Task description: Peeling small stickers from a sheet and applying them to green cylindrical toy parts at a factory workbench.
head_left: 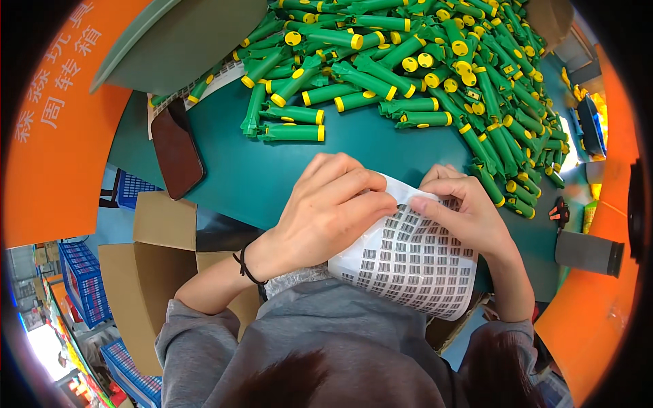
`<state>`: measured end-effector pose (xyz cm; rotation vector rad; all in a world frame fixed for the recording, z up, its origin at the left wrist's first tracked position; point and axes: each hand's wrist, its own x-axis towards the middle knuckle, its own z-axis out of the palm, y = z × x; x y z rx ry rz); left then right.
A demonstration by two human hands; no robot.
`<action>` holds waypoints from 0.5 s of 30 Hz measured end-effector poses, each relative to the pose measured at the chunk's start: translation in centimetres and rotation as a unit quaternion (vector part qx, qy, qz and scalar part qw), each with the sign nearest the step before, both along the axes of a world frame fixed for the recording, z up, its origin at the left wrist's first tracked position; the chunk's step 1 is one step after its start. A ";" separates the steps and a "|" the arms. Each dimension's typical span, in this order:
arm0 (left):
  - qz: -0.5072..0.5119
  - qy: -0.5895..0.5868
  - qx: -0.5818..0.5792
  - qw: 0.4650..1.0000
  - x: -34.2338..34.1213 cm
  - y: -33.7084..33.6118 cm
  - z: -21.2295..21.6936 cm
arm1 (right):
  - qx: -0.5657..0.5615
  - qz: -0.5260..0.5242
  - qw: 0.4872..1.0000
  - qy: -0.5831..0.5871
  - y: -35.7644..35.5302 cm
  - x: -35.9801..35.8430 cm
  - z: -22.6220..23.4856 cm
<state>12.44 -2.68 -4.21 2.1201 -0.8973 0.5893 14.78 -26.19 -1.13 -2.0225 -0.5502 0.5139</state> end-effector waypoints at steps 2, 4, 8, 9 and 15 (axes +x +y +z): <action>-0.006 -0.004 0.027 1.000 0.2 -0.1 0.1 | -0.012 -0.025 1.000 0.012 0.1 0.1 -0.4; 0.001 -0.017 0.022 1.000 0.2 0.1 -0.2 | -0.031 -0.034 0.999 -0.026 0.3 0.3 -1.2; 0.032 -0.011 0.000 0.999 0.0 0.3 -0.2 | -0.007 -0.145 0.978 -0.149 1.7 1.0 -0.9; 0.032 -0.012 -0.001 0.999 0.1 0.4 -0.2 | -0.008 -0.145 0.978 -0.150 1.6 1.7 -0.9; 0.031 0.208 -0.182 0.961 0.7 1.0 1.1 | -0.238 -0.097 0.864 -0.433 0.0 4.9 -1.2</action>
